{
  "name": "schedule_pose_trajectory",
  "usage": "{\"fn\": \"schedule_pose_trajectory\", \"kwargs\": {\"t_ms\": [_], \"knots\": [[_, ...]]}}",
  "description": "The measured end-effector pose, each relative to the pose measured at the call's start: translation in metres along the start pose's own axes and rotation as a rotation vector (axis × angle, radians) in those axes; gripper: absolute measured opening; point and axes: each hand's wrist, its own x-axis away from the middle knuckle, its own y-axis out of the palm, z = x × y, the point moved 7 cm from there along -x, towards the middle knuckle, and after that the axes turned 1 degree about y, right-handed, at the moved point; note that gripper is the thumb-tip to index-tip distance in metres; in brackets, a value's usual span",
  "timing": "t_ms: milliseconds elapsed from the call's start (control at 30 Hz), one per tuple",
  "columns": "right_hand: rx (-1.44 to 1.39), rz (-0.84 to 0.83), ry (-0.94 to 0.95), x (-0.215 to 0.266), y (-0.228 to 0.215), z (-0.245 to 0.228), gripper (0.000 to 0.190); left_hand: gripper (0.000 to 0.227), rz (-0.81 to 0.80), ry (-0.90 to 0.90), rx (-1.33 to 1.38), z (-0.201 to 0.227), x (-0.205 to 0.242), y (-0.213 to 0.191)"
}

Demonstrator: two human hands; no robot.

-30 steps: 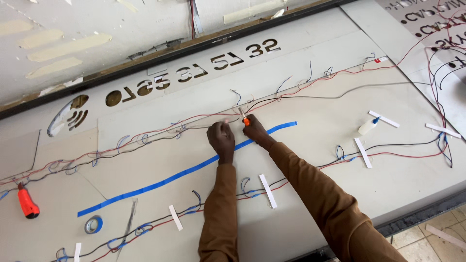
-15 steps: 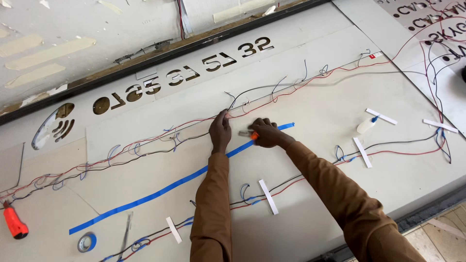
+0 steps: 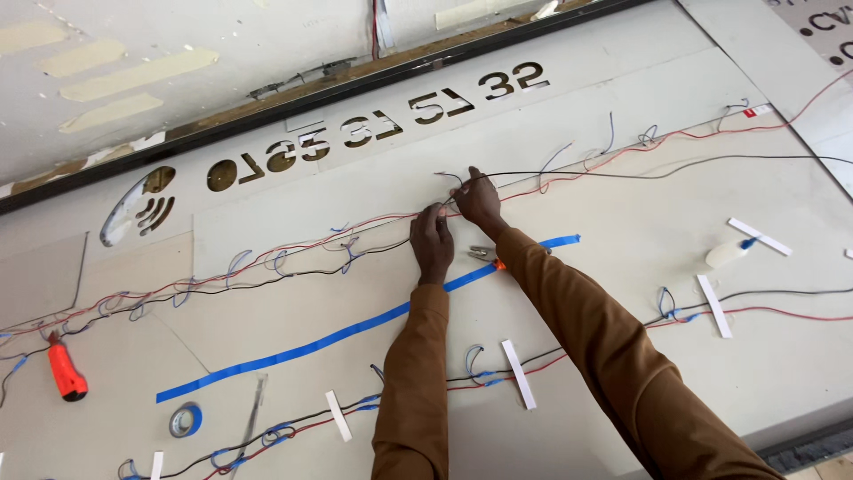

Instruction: The person works on a white board with cutout letters, using pliers to strip and twist wires. They connect multiple colored wires together, securing them with tape and organizing the connections along the board's surface.

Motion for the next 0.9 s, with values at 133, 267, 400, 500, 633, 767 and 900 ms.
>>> {"fn": "schedule_pose_trajectory", "kwargs": {"t_ms": [133, 267, 400, 500, 633, 767, 900], "knots": [[0.082, -0.073, -0.039, -0.007, 0.009, 0.005, 0.036, 0.018, 0.019, -0.016, -0.011, -0.005, -0.001, -0.001], [-0.160, -0.029, -0.273, 0.002, -0.003, 0.001, 0.014, 0.021, 0.064, -0.073, 0.032, -0.009, -0.002, -0.006], [-0.280, 0.029, -0.362, 0.020, -0.017, 0.012, 0.014, 0.021, 0.073, -0.089, 0.050, -0.011, 0.003, -0.004], [-0.544, 0.042, -0.277, 0.030, -0.021, 0.023, 0.017, 0.024, 0.055, -0.083, 0.058, -0.007, 0.000, -0.005], [-0.605, 0.128, -0.174, 0.042, -0.021, 0.035, 0.013, 0.020, -0.015, -0.086, 0.075, -0.004, -0.001, -0.003], [-0.720, 0.223, -0.184, 0.059, -0.025, 0.043, 0.012, 0.021, -0.121, -0.074, 0.075, 0.000, 0.001, 0.005], [-0.721, 0.251, -0.219, 0.065, -0.028, 0.044, 0.007, 0.023, -0.247, -0.068, 0.071, -0.001, 0.000, 0.015]]}}
